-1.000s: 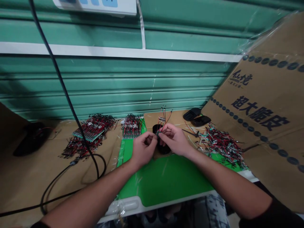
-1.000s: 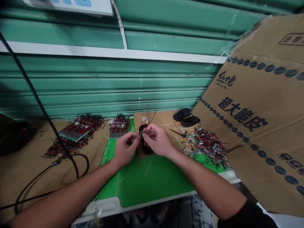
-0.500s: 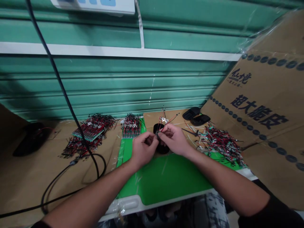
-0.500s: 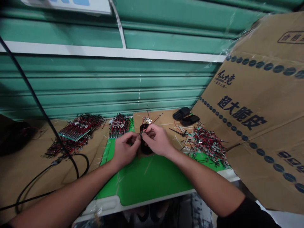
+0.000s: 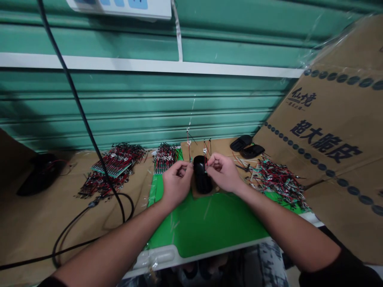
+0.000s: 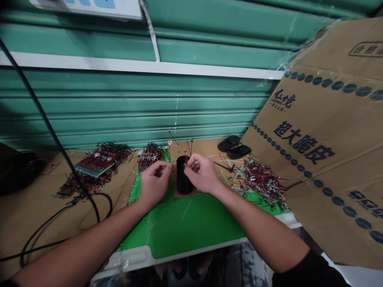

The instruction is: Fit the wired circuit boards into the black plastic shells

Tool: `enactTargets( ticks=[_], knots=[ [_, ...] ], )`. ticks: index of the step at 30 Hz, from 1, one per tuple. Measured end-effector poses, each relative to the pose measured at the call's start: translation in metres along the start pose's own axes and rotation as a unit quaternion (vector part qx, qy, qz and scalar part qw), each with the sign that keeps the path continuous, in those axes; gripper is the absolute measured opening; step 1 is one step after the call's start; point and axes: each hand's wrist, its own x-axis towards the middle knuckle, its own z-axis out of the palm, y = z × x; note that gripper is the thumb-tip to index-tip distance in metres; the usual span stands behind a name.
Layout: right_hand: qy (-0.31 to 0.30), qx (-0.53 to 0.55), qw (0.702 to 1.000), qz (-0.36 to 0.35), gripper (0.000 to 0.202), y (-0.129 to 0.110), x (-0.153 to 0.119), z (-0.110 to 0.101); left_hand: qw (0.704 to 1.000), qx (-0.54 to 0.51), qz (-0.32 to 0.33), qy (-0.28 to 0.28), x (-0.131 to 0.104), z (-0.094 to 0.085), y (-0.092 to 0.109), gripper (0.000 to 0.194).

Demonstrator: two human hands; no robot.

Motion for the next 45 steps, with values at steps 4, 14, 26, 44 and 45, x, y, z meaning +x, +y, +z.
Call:
enactTargets(
  ticks=[4,14,26,44,45],
  knots=[
    [0.035,-0.05,0.998,-0.033,0.01,-0.001,0.004,-0.008,0.999,-0.032,-0.027,0.014,0.003,0.0,0.0,0.026],
    [0.065,-0.405,0.912,-0.005,0.008,0.02,0.027,-0.044,0.997,-0.073,-0.011,-0.024,0.001,0.003,-0.007,0.031],
    [-0.017,-0.139,0.981,-0.138,0.02,-0.009,-0.005,0.0,0.991,-0.03,0.044,-0.119,-0.007,0.001,-0.005,0.025],
    [-0.111,-0.189,0.958,-0.182,0.015,-0.004,-0.006,0.001,0.998,-0.055,-0.003,-0.037,0.003,0.001,-0.003,0.027],
    [-0.112,-0.191,0.959,-0.178,0.016,-0.004,-0.006,0.001,0.998,-0.056,-0.003,-0.038,0.002,0.001,-0.003,0.026]
  ],
)
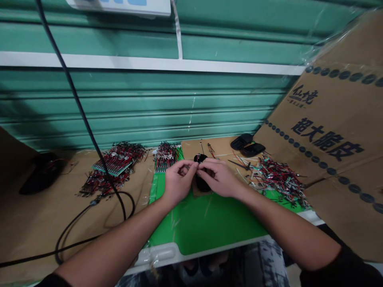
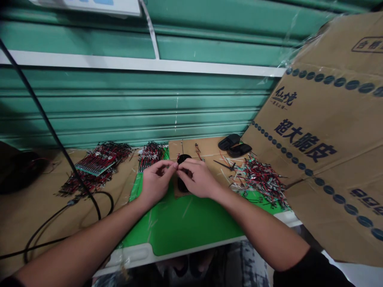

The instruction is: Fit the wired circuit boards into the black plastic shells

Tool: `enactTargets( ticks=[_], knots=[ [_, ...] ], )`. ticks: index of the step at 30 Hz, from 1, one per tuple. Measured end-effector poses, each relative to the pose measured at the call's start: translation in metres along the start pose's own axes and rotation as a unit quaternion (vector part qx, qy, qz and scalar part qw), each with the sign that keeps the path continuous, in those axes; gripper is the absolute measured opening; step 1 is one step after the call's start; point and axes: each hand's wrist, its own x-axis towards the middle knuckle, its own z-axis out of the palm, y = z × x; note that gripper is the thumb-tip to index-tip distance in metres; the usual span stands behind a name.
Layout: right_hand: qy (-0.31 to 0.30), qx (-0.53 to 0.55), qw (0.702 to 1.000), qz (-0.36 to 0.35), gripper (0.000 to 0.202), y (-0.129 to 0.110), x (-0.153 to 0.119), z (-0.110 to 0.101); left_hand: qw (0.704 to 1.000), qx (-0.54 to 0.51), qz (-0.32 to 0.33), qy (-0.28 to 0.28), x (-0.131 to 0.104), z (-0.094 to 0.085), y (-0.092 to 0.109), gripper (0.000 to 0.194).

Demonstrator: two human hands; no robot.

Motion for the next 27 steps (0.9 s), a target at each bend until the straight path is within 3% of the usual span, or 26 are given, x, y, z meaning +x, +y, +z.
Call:
enactTargets(
  ticks=[8,16,27],
  knots=[
    [-0.024,0.019,0.999,0.044,0.021,0.0032,0.0006,0.0,0.999,0.027,0.042,-0.002,-0.0015,-0.0002,0.0025,0.023],
    [-0.04,-0.006,0.999,0.012,0.02,-0.0015,0.0011,-0.0045,1.0,-0.01,-0.015,0.01,0.002,0.0002,0.0019,0.027],
    [-0.056,-0.021,0.998,0.0,0.02,-0.0003,0.0005,-0.0029,1.0,-0.01,-0.027,0.012,-0.0002,0.001,0.0021,0.028]
  ],
)
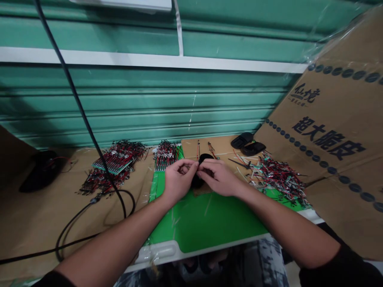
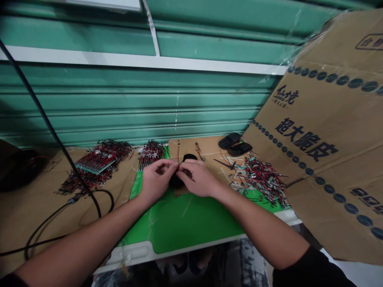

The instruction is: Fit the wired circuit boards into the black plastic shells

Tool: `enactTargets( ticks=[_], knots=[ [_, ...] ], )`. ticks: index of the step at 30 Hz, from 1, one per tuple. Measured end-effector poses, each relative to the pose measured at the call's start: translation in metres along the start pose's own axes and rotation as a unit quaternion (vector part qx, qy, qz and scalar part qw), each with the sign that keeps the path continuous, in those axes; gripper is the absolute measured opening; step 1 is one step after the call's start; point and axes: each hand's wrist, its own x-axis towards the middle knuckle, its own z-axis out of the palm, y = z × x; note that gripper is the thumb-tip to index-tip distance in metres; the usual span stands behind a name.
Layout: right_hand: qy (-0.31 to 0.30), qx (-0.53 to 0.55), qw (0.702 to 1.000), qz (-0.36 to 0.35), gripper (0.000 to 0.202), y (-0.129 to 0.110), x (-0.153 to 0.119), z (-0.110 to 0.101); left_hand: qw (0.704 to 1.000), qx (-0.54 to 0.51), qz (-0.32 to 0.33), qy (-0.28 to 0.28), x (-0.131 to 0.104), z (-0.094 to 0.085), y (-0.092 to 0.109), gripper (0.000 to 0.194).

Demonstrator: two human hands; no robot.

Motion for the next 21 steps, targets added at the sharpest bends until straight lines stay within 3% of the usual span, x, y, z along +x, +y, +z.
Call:
enactTargets(
  ticks=[7,17,21],
  knots=[
    [0.008,0.027,0.998,0.052,0.018,0.0017,0.001,0.0017,1.0,0.003,0.009,0.0,0.0003,-0.0007,0.0006,0.026],
    [0.014,0.06,0.997,0.049,0.023,0.0046,0.0009,0.0029,1.0,-0.024,0.003,-0.011,0.0004,0.0002,0.0028,0.028],
    [0.047,0.185,0.974,0.119,0.027,0.0052,0.0018,0.0049,0.997,-0.072,-0.035,0.012,0.0053,-0.0002,0.0017,0.031]
  ],
)
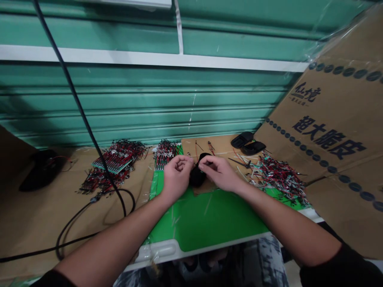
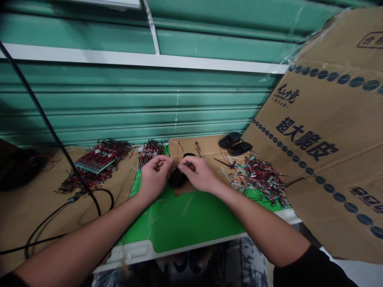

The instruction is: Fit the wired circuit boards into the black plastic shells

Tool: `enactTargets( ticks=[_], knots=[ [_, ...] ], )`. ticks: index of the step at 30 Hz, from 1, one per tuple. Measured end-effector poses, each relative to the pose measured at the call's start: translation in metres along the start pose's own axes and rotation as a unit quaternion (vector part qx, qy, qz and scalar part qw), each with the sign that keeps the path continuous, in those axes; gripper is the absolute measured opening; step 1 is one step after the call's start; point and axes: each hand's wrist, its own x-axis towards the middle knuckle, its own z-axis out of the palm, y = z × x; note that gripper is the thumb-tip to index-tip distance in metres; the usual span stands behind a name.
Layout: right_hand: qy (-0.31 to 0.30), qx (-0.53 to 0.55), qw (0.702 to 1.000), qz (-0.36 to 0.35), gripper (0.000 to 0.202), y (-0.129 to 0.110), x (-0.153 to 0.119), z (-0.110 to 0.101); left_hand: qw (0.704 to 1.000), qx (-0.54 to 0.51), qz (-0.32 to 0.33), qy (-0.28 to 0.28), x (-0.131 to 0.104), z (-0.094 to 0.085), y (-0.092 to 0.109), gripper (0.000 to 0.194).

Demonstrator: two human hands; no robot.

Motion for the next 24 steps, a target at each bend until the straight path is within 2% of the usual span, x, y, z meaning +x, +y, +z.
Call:
enactTargets(
  ticks=[4,10,17,20,24],
  knots=[
    [-0.005,0.135,0.986,0.098,0.039,0.004,0.003,0.001,1.0,-0.012,-0.016,0.009,0.004,-0.002,0.001,0.028],
    [0.044,0.219,0.969,0.104,0.044,0.008,0.008,0.0,1.0,0.008,-0.008,0.008,0.003,-0.003,0.003,0.019],
    [0.106,0.236,0.962,0.085,0.044,0.005,0.009,0.0,1.0,0.011,0.011,-0.024,-0.001,-0.003,-0.001,0.015],
    [0.094,0.215,0.969,0.08,0.044,0.006,0.008,0.0,0.999,0.022,0.026,-0.025,-0.002,-0.005,0.002,0.015],
    [0.036,0.169,0.982,0.069,0.042,0.007,0.004,0.002,0.998,0.046,0.049,-0.001,-0.001,-0.004,0.009,0.019]
  ],
)
